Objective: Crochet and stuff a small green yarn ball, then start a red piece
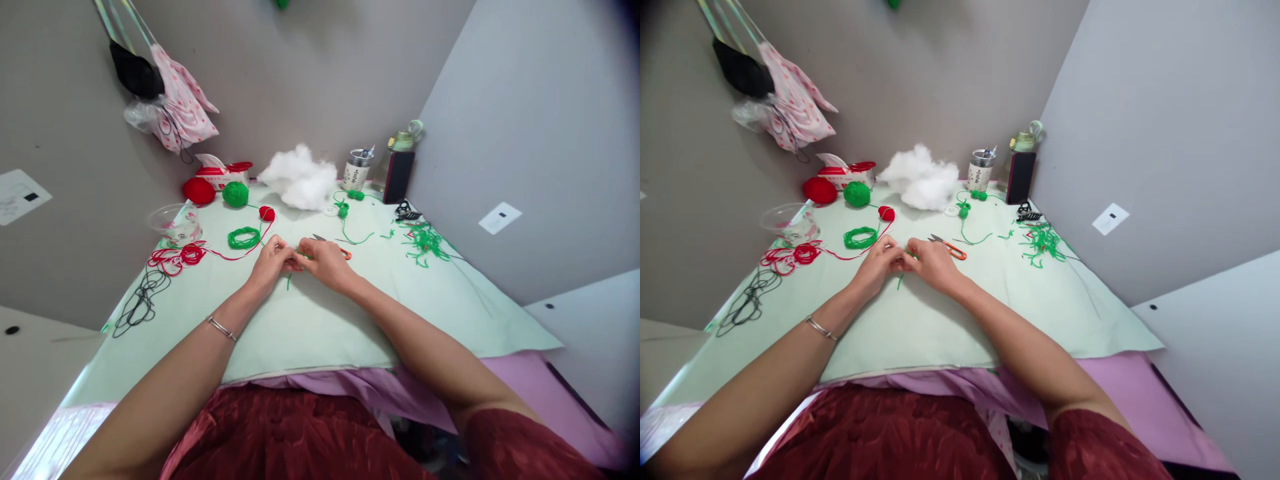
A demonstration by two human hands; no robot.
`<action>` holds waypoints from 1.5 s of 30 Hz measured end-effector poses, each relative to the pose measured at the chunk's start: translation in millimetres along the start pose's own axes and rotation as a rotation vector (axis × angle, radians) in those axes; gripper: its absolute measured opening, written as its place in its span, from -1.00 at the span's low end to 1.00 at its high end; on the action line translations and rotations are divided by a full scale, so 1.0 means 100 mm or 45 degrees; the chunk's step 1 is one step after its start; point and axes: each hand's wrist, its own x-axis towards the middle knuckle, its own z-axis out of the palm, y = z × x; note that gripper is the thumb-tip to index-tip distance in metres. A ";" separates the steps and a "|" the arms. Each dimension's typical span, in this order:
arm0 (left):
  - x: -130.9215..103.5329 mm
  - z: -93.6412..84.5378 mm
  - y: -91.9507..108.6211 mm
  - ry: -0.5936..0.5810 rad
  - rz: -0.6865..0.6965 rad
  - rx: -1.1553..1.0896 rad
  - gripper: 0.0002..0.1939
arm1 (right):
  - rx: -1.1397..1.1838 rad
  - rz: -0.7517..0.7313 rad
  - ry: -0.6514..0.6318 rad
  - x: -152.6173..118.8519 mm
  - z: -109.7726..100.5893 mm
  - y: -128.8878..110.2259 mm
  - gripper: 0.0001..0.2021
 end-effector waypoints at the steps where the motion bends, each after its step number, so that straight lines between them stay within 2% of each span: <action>1: -0.01 0.01 0.01 -0.022 0.004 -0.021 -0.67 | 0.010 0.019 0.009 0.01 -0.02 0.01 -0.79; 5: -0.03 0.02 0.05 -0.098 0.032 -0.071 -0.63 | 0.088 0.084 0.017 0.04 -0.07 0.06 -0.77; 9: 0.00 0.00 0.04 -0.102 0.041 -0.068 -0.60 | 0.181 0.080 -0.050 0.04 -0.14 0.07 -0.75; 14: 0.02 0.01 0.01 -0.020 0.022 -0.073 -0.64 | 0.243 0.030 -0.133 0.00 -0.16 -0.03 -0.78; 19: 0.06 -0.02 -0.08 0.111 0.022 -0.035 -0.82 | 0.234 -0.025 -0.140 -0.06 0.00 -0.13 -0.84; 23: 0.08 -0.06 -0.15 0.186 0.070 0.035 -0.74 | 0.240 -0.019 -0.146 -0.02 0.09 -0.08 -0.82; 25: 0.07 -0.05 -0.16 0.208 0.124 0.046 -0.78 | 0.254 0.001 -0.147 0.03 0.07 -0.02 -0.75; 28: 0.05 0.00 -0.13 0.195 0.199 0.034 -0.64 | 0.281 0.032 -0.132 0.08 0.01 0.07 -0.67; 31: 0.02 0.05 -0.08 0.170 0.243 0.026 -0.54 | 0.309 0.062 -0.109 0.09 -0.03 0.13 -0.69; 37: -0.07 0.10 0.04 0.075 0.200 0.003 -0.53 | 0.343 0.120 -0.044 0.10 -0.05 0.17 -0.73; 40: -0.09 0.09 0.10 0.011 0.159 -0.033 -0.60 | 0.355 0.140 -0.019 0.10 -0.10 0.16 -0.73; 45: -0.05 0.07 0.10 -0.001 0.160 -0.049 -0.60 | 0.339 0.142 -0.034 0.10 -0.14 0.14 -0.78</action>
